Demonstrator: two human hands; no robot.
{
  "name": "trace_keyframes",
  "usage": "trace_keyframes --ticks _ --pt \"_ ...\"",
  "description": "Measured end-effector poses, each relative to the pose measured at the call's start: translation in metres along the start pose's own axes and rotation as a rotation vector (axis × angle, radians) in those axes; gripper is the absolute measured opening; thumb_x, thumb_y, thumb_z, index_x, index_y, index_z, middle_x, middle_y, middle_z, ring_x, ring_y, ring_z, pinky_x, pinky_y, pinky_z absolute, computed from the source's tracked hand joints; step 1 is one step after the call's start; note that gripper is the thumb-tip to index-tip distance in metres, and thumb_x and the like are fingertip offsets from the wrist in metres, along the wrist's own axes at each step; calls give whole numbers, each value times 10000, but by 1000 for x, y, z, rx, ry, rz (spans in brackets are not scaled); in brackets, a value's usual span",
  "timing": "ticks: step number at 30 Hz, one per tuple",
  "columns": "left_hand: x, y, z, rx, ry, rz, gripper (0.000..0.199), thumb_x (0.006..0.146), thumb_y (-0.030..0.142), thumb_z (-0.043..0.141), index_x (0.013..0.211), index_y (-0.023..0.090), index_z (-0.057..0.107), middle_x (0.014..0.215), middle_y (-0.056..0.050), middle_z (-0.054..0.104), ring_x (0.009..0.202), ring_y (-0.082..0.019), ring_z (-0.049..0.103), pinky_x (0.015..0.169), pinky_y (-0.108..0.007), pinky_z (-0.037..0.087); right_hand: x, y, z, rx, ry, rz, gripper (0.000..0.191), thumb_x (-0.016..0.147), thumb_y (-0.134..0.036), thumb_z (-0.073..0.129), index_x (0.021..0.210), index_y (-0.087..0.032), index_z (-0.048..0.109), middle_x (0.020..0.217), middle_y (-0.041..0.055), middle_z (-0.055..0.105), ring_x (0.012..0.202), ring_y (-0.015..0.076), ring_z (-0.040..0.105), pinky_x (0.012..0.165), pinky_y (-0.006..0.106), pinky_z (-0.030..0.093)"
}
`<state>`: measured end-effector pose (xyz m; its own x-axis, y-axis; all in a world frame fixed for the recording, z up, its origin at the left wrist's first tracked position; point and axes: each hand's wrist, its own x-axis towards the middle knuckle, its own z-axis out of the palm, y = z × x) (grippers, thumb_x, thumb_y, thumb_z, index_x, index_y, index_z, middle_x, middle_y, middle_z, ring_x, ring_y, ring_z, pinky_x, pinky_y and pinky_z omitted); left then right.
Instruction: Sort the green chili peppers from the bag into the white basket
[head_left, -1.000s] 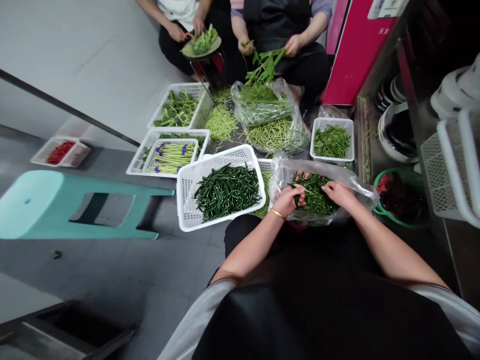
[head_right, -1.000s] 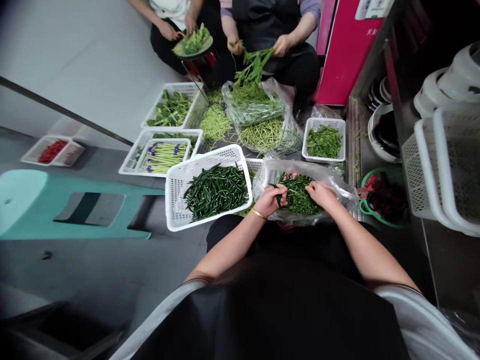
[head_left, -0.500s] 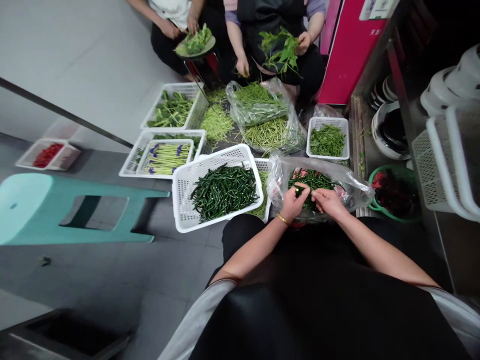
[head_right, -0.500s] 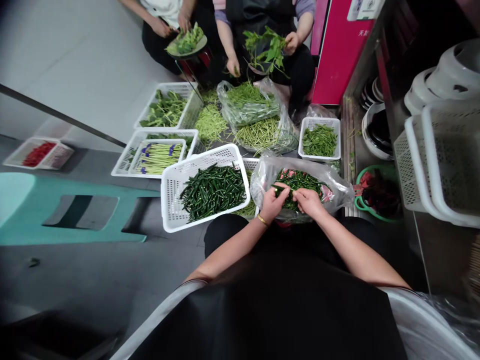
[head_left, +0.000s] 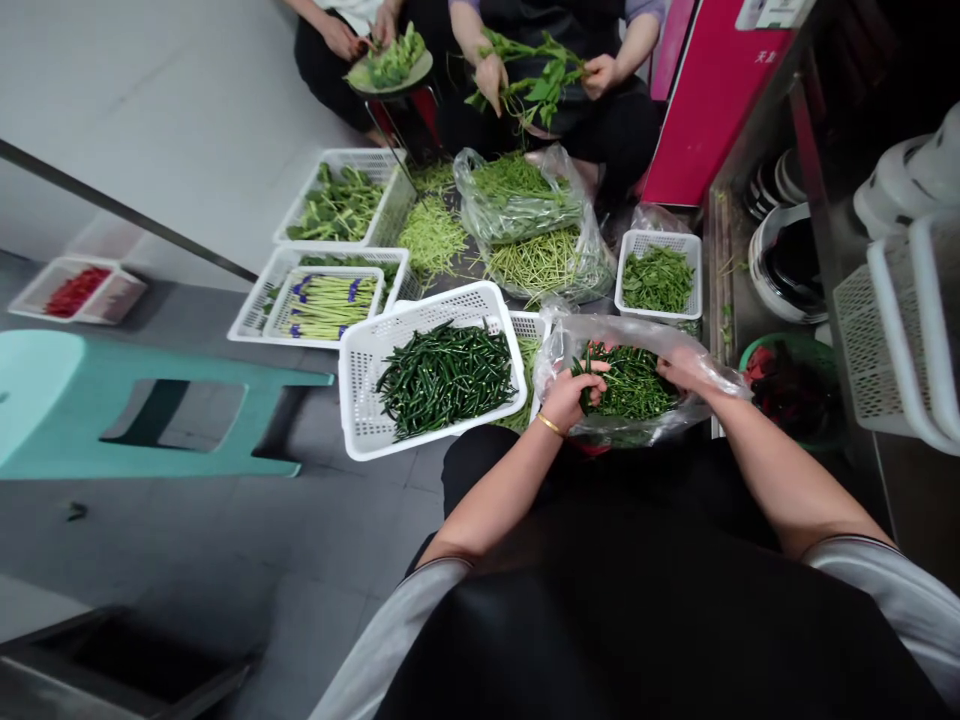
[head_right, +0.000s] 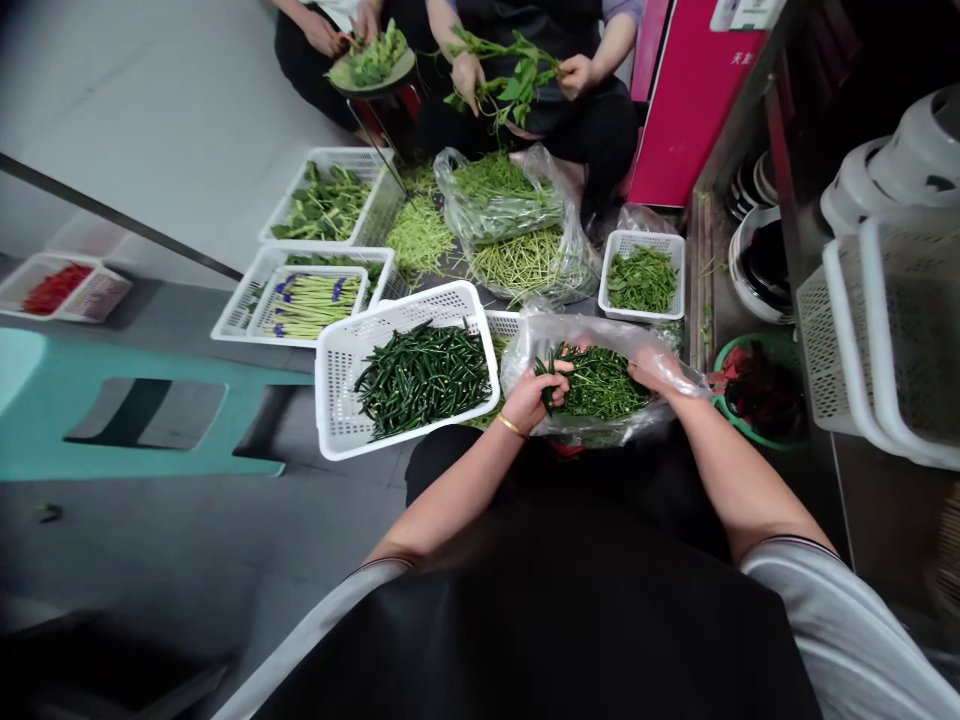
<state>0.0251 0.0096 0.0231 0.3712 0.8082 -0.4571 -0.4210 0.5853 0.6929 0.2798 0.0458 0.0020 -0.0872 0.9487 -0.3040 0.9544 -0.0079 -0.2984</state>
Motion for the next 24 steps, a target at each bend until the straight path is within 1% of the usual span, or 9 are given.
trace_keyframes --ticks 4,6,8,12,14,16,20,22,24 --pt "5 -11 10 96 -39 -31 415 614 290 829 965 110 698 477 93 412 411 -19 257 453 -207 149 -22 -20 -10 651 -36 94 198 816 -372 638 771 -190 575 625 13 605 592 151 577 618 271 482" --pt "6 -15 15 194 -70 -31 414 568 352 870 862 115 703 462 97 378 417 -20 252 453 -215 137 -36 -38 -6 1010 -42 56 343 742 -505 705 771 -200 551 588 -15 577 520 132 545 564 265 484" --pt "3 -16 15 318 -97 -20 380 547 404 873 690 126 657 466 78 407 427 -26 281 449 -222 150 -51 -55 4 1206 -46 9 435 674 -574 752 741 -197 546 565 -28 564 493 114 522 533 247 468" --pt "-7 -12 6 558 -206 -29 367 552 398 848 547 139 587 462 61 442 441 -37 322 450 -221 184 -76 -75 18 1256 -137 -49 451 682 -572 778 679 -180 555 495 -36 538 439 79 449 460 198 369" --pt "-11 -12 3 554 -229 -34 355 558 386 841 561 141 585 456 65 424 436 -39 315 446 -219 179 -83 -78 20 1266 -171 -51 454 681 -568 789 666 -180 554 483 -36 533 427 81 448 450 203 373" --pt "-13 -13 4 436 -221 -56 373 577 407 840 608 150 572 459 78 378 422 -33 275 437 -220 151 -85 -79 20 1317 -113 -16 465 669 -582 793 670 -189 545 500 -39 534 435 90 470 460 218 415" --pt "-14 -17 9 162 -276 -177 458 610 501 839 696 175 529 482 111 276 413 -22 165 441 -218 85 -77 -83 19 1320 150 29 457 706 -618 742 727 -208 541 536 -45 536 457 100 493 480 233 457" --pt "-14 -18 11 173 -269 -173 489 595 517 849 678 183 502 480 115 268 417 -24 162 445 -220 85 -74 -86 17 1200 224 -1 426 730 -596 729 746 -208 555 539 -44 540 456 98 489 477 226 443" --pt "-15 -16 12 296 -220 -75 497 587 498 859 623 184 475 474 101 302 431 -33 209 450 -223 125 -76 -89 15 1104 193 -33 411 732 -576 734 726 -202 564 520 -40 533 444 96 477 451 216 407"
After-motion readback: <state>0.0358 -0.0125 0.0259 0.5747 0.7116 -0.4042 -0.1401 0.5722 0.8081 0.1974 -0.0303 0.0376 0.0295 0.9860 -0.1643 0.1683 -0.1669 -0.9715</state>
